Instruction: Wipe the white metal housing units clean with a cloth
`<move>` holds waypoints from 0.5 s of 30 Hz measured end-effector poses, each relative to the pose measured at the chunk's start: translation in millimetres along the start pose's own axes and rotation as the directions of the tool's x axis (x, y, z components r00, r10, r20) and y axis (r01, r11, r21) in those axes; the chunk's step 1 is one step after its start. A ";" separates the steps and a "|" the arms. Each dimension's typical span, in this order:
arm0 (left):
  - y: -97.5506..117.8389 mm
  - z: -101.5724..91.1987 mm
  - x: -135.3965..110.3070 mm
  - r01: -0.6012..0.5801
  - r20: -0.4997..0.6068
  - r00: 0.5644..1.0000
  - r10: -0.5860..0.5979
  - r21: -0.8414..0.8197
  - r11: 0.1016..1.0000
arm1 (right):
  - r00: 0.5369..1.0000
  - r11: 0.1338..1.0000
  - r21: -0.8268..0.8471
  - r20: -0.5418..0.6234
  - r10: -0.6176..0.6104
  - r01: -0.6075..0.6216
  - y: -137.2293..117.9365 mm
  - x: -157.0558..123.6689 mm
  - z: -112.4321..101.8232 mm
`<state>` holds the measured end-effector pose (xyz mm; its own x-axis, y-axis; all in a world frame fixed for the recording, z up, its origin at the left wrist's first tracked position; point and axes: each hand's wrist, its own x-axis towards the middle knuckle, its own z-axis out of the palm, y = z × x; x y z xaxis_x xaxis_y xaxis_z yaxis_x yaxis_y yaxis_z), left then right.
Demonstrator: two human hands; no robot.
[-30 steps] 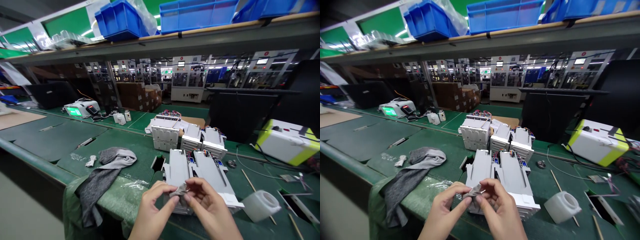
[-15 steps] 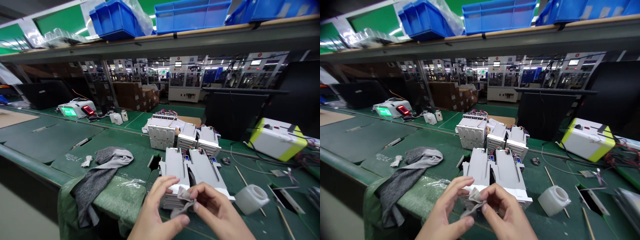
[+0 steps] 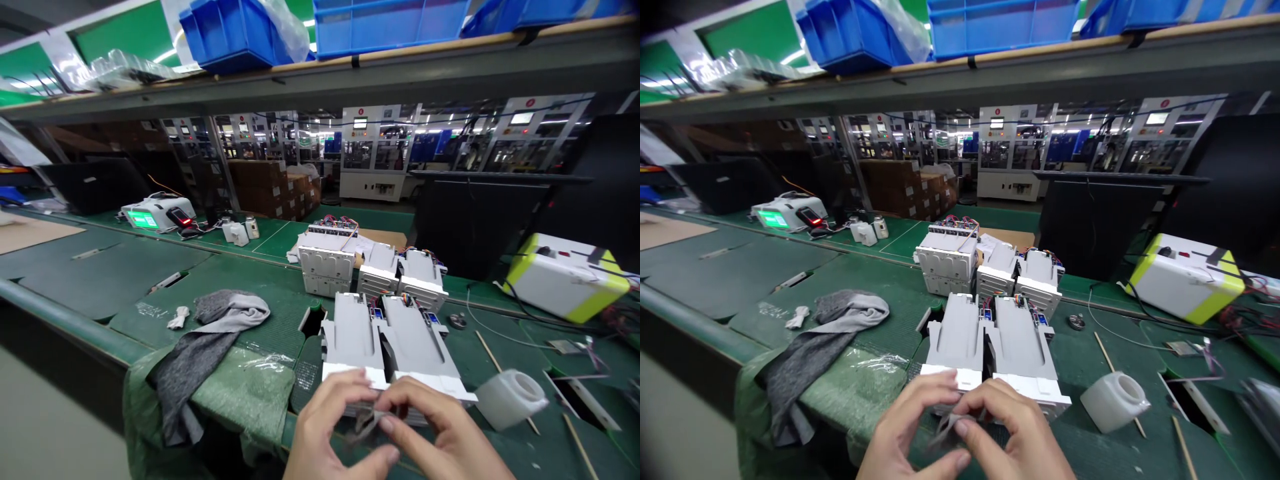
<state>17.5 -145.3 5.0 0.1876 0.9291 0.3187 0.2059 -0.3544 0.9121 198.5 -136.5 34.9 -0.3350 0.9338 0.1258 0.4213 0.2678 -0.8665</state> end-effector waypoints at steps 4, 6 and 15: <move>2.6 0.5 -1.2 0.087 0.031 0.996 -0.086 -0.036 0.996 | 0.997 0.994 -0.089 -0.026 -0.072 0.069 2.4 -2.8 -1.8; 1.5 -8.8 4.4 0.127 0.027 0.992 -0.126 -0.011 0.992 | 0.987 0.981 -0.168 -0.112 -0.115 0.096 12.8 -4.8 -6.0; -13.3 -42.4 48.3 -0.013 -0.136 0.986 0.094 0.498 0.867 | 0.682 0.876 -0.481 -0.652 -0.331 -0.033 102.5 -14.2 -23.4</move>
<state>-16.9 -91.3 19.2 0.0734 0.8975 0.4348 0.6543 -0.3724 0.6582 266.2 -116.7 -44.4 0.1809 0.7031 0.6877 0.7854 0.3176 -0.5313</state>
